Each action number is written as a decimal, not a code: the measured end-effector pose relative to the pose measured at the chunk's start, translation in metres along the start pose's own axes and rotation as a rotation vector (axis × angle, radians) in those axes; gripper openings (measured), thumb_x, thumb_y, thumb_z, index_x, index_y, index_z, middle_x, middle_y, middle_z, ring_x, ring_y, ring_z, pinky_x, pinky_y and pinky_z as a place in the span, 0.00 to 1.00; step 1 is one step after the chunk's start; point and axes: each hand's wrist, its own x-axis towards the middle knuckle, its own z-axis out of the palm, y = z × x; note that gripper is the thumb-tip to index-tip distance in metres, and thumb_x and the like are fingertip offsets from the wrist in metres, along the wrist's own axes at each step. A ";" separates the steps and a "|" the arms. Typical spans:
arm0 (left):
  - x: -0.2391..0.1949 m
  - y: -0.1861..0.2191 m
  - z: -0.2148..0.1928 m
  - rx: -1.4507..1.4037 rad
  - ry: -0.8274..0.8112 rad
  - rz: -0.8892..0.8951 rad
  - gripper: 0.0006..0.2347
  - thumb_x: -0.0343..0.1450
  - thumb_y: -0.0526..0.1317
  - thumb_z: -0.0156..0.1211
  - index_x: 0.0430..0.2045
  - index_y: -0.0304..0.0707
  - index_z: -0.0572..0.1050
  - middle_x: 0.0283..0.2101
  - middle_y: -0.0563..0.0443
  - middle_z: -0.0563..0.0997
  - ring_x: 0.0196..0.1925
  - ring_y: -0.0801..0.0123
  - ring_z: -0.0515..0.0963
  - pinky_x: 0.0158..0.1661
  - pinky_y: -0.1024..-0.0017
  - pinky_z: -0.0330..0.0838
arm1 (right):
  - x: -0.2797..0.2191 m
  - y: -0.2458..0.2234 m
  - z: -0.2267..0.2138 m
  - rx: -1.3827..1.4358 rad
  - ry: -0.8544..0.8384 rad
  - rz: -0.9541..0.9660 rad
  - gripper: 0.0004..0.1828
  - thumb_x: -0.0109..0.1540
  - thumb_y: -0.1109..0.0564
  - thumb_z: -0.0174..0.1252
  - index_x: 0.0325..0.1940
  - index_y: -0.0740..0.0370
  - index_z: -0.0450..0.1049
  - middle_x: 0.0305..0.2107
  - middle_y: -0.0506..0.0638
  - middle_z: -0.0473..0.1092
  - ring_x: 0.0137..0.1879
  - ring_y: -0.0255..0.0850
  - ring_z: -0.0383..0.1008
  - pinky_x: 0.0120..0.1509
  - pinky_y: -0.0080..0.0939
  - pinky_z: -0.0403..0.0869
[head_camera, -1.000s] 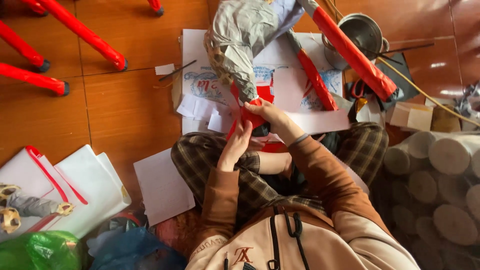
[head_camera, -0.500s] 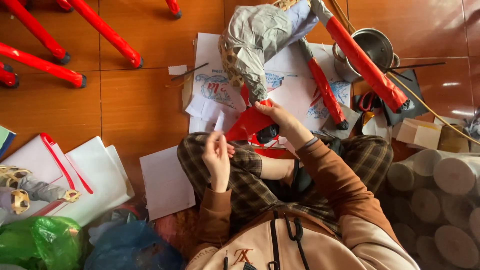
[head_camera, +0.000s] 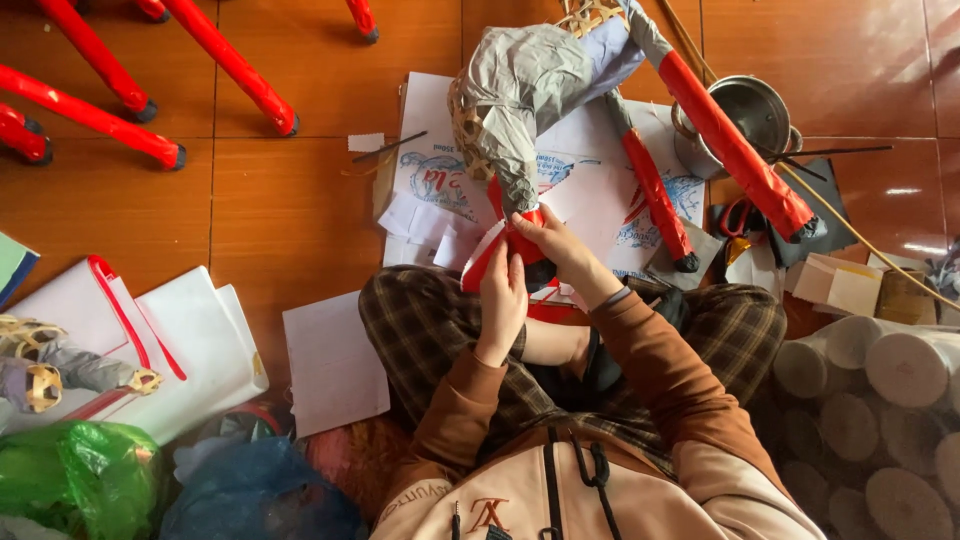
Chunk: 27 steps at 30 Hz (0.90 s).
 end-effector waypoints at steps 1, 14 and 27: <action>0.001 -0.006 0.002 0.001 0.003 -0.003 0.18 0.78 0.38 0.44 0.60 0.23 0.64 0.58 0.20 0.69 0.60 0.34 0.70 0.59 0.49 0.66 | 0.000 0.002 0.000 -0.002 -0.003 0.003 0.60 0.53 0.40 0.74 0.77 0.57 0.44 0.60 0.73 0.56 0.59 0.57 0.69 0.60 0.57 0.74; 0.008 0.006 -0.005 -0.208 0.007 -0.202 0.17 0.76 0.38 0.46 0.58 0.28 0.67 0.56 0.25 0.73 0.61 0.42 0.71 0.59 0.53 0.67 | -0.009 -0.005 -0.001 -0.626 -0.025 -0.345 0.44 0.67 0.29 0.41 0.76 0.60 0.46 0.59 0.80 0.56 0.66 0.78 0.56 0.69 0.72 0.58; 0.011 -0.005 0.002 -0.799 0.053 -0.481 0.14 0.75 0.37 0.53 0.54 0.29 0.73 0.50 0.33 0.79 0.49 0.56 0.79 0.52 0.55 0.75 | -0.024 -0.007 0.018 -1.023 0.159 -0.375 0.38 0.69 0.41 0.36 0.75 0.68 0.38 0.43 0.80 0.70 0.52 0.74 0.72 0.55 0.69 0.71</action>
